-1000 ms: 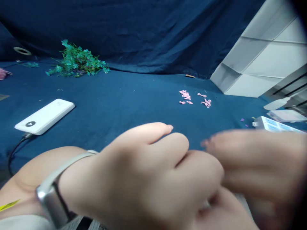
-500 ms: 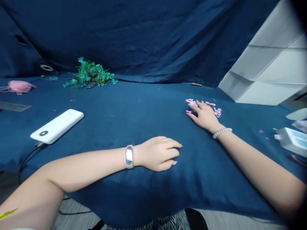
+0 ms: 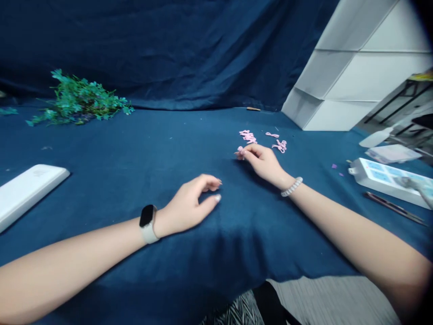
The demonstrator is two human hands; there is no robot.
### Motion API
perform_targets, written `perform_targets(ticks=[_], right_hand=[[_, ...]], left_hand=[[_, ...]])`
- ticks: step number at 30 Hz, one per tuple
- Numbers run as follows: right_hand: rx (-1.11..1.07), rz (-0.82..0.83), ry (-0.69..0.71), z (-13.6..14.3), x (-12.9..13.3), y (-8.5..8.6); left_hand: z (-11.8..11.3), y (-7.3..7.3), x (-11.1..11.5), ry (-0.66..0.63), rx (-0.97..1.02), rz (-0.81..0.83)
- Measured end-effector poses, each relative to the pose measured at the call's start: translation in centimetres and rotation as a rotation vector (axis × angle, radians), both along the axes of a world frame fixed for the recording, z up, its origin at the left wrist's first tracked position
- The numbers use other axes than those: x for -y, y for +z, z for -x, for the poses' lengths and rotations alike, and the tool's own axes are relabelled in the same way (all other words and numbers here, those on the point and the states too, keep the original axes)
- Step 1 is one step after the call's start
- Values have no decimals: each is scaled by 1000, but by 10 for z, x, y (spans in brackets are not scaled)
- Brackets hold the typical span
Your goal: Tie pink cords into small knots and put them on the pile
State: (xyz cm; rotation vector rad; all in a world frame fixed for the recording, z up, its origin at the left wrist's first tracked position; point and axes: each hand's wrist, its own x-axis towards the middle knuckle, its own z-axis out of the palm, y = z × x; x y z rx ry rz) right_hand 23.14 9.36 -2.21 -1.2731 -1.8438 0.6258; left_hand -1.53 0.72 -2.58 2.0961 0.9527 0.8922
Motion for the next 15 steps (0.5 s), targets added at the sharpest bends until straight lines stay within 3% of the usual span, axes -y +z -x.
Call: perform_targets(ticks=[3,6,10,15], right_hand=[[-437,468,248,26,28,7],[-491,708,406,41,44,8],[-354,682,472,46,48,7],[-300,638,480,46,48,9]], left_hand=[[-1,-3,-11,177,241,318],[-2,2,-16,187,300,438],[-2,8,-13,130,154,371],[0,2,-14,109,62,304]])
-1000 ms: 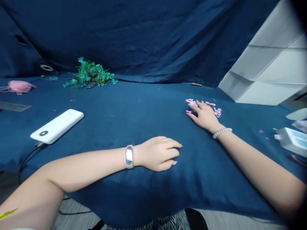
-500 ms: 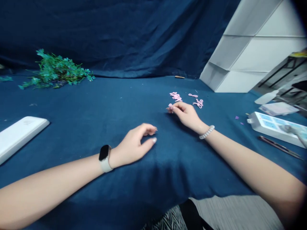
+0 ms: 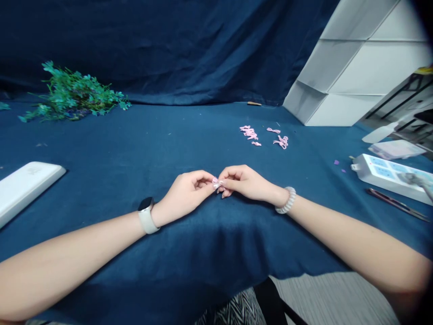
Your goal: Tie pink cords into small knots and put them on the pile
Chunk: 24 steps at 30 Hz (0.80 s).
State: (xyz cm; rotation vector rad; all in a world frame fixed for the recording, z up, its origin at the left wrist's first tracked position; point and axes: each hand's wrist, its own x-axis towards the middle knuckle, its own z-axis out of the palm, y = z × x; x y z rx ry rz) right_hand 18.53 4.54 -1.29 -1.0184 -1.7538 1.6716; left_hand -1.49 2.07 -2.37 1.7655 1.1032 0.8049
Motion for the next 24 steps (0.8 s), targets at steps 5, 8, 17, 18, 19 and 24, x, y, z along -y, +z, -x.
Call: perform_targets(ticks=[5,8,17,18,19,24], right_hand=[[-6,-6,14,0,2,-1],[-31,25,-11,1,1,-3],[-112,34,3,-1,-2,-9],[-121,33,7,-1,-2,-10],[-130,34,11,-2,-2,-10],[-155,54,17,-2,-2,-10]], left_hand=[[-1,2,-2,31,-63,-18],[-1,5,-3,41,-97,-25],[-1,2,-4,57,-51,21],[-1,2,-4,57,-40,33],[-1,3,-4,55,-30,44],[-2,7,-2,10,-45,61]])
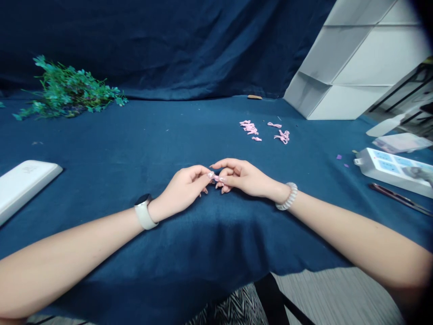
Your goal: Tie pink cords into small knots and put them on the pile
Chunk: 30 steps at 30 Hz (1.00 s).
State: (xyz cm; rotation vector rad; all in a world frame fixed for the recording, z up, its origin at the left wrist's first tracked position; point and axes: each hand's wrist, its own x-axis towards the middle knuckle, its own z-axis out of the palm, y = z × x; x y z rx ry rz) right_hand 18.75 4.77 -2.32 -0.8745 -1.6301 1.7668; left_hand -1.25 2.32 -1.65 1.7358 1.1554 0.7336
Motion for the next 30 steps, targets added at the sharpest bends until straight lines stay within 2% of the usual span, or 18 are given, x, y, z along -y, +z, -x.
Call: perform_targets(ticks=[7,14,23,30], right_hand=[[5,30,-11,-1,-1,0],[153,-126,23,1,5,5],[203,-145,1,2,6,6],[219,-164,20,2,6,8]], left_hand=[[0,-1,1,5,-50,-51],[0,0,1,15,12,-22],[-1,-2,0,59,104,58],[-1,1,2,-14,70,11]])
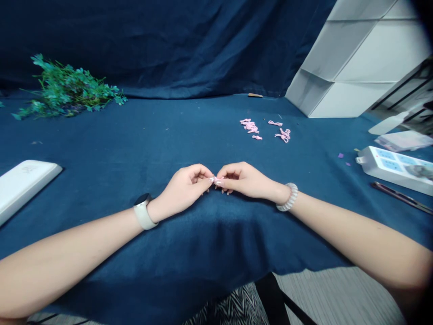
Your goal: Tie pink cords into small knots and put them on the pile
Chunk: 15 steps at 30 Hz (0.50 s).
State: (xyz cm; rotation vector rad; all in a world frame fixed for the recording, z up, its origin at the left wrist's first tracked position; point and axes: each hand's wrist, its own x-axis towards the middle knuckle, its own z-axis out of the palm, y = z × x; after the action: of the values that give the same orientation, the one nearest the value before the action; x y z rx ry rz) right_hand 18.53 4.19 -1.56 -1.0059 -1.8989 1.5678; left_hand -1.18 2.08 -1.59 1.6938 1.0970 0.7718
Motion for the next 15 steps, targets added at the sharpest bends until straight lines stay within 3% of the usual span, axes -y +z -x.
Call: perform_targets(ticks=[15], right_hand=[[-2,-33,69,-4,0,1]], left_hand=[[1,2,1,-41,-35,-27]])
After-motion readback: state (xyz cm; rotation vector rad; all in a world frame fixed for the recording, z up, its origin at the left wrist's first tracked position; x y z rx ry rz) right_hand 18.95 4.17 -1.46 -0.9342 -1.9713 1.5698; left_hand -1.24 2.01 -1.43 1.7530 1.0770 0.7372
